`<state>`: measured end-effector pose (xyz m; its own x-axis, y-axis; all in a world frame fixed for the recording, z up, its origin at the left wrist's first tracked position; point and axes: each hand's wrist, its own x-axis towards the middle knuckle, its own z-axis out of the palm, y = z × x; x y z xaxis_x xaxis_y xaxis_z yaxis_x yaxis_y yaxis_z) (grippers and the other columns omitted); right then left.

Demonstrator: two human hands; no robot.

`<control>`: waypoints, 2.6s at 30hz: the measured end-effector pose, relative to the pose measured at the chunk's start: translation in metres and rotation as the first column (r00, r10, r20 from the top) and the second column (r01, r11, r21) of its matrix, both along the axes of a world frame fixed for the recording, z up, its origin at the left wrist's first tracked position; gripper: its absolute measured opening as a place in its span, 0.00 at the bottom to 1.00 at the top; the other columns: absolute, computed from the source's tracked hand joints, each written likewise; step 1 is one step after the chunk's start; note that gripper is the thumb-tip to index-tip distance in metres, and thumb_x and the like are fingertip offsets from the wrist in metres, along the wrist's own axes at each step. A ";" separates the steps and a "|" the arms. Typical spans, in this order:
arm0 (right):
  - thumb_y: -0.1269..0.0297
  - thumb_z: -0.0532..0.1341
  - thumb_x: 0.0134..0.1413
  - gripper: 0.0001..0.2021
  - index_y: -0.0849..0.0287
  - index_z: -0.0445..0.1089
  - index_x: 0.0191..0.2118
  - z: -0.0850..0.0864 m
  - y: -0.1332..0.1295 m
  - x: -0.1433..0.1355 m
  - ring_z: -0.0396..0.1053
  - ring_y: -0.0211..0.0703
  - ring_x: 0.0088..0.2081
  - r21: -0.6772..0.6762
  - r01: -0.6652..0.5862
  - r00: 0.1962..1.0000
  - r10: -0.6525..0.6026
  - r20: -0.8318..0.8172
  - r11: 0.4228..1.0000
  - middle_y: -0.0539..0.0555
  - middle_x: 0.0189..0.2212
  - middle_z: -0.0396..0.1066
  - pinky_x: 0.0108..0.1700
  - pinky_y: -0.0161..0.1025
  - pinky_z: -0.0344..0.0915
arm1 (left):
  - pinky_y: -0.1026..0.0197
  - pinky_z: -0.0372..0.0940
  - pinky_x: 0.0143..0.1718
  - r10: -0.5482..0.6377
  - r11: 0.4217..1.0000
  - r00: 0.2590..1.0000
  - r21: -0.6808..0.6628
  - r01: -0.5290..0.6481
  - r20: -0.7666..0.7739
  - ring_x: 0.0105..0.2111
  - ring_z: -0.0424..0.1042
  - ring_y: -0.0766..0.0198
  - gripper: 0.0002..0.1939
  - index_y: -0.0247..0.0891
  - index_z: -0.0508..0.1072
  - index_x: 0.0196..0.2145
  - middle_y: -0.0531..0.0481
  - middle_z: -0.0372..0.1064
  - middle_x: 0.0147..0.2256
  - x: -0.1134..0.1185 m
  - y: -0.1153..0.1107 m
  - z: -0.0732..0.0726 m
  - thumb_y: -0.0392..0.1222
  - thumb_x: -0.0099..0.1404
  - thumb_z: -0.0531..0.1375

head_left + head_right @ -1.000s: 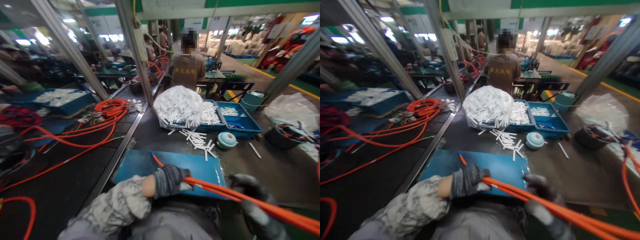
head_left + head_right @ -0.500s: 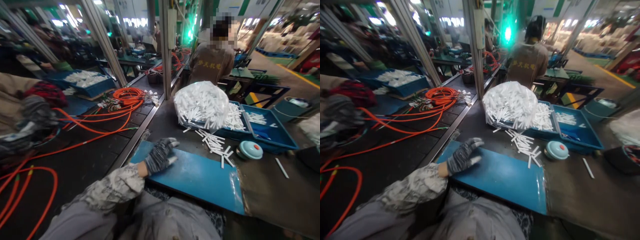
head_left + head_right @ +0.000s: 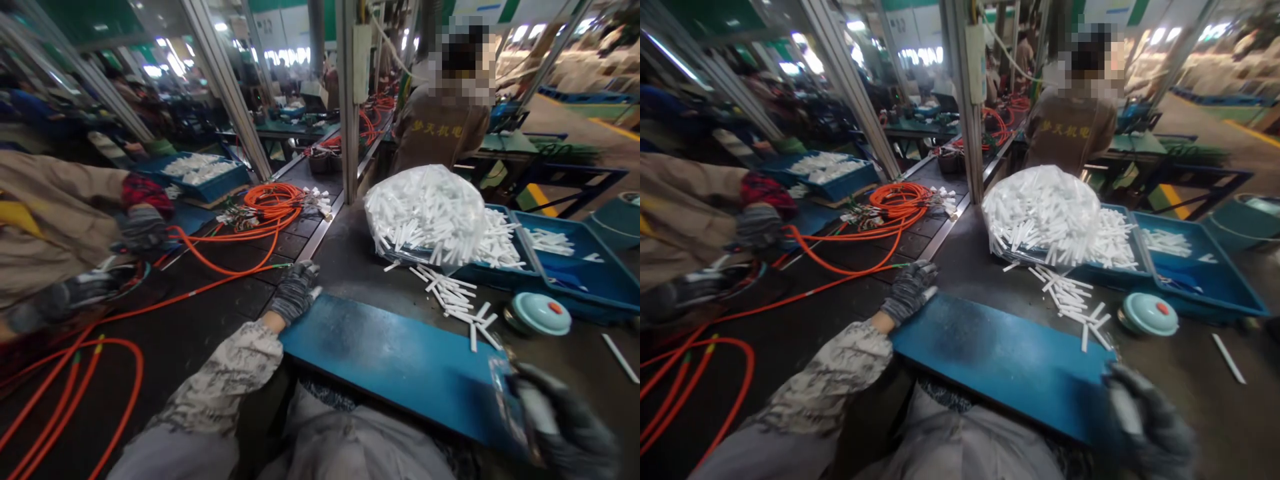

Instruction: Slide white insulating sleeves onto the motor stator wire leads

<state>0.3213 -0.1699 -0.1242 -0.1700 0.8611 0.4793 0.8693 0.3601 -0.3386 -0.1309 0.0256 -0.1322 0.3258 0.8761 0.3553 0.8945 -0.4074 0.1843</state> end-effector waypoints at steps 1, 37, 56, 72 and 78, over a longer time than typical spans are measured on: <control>0.65 0.55 0.66 0.26 0.41 0.58 0.67 -0.005 0.007 -0.012 0.76 0.56 0.34 0.042 -0.043 0.999 0.042 0.012 0.998 0.55 0.37 0.77 0.29 0.49 0.75 | 0.45 0.62 0.64 -0.017 1.000 1.000 0.002 0.017 -0.002 0.61 0.65 0.48 0.20 0.32 0.68 0.58 0.39 0.66 0.59 0.006 0.000 -0.003 0.38 0.70 0.59; 0.67 0.55 0.71 0.10 0.59 0.73 0.49 -0.068 0.006 -0.096 0.63 0.40 0.27 0.156 0.083 0.992 -0.096 0.082 0.984 0.49 0.25 0.69 0.33 0.38 0.55 | 0.57 0.75 0.38 -0.223 0.975 0.974 0.031 0.222 0.036 0.36 0.82 0.56 0.19 0.41 0.81 0.46 0.47 0.81 0.40 0.022 0.008 -0.058 0.48 0.74 0.51; 0.60 0.55 0.70 0.12 0.56 0.75 0.46 -0.075 0.011 -0.099 0.61 0.40 0.27 0.096 0.148 0.974 -0.162 0.157 0.984 0.49 0.23 0.67 0.33 0.40 0.51 | 0.41 0.48 0.70 -0.240 0.969 0.969 -0.074 0.235 -0.066 0.42 0.77 0.52 0.22 0.42 0.80 0.47 0.47 0.80 0.40 0.017 0.015 -0.056 0.51 0.71 0.49; 0.58 0.51 0.72 0.16 0.56 0.75 0.45 -0.076 0.014 -0.101 0.60 0.39 0.28 0.000 0.174 0.967 -0.171 0.187 0.985 0.51 0.26 0.70 0.34 0.39 0.49 | 0.30 0.55 0.65 -0.251 0.968 0.961 -0.031 0.249 -0.116 0.55 0.69 0.42 0.20 0.44 0.80 0.49 0.44 0.79 0.41 0.017 0.013 -0.052 0.49 0.71 0.51; 0.58 0.51 0.72 0.16 0.56 0.76 0.44 -0.076 0.014 -0.101 0.61 0.39 0.28 -0.004 0.183 0.967 -0.179 0.183 0.983 0.51 0.26 0.70 0.34 0.39 0.49 | 0.31 0.57 0.63 -0.253 0.967 0.956 0.008 0.257 -0.149 0.58 0.67 0.40 0.20 0.41 0.79 0.49 0.43 0.79 0.40 0.018 0.010 -0.051 0.49 0.71 0.51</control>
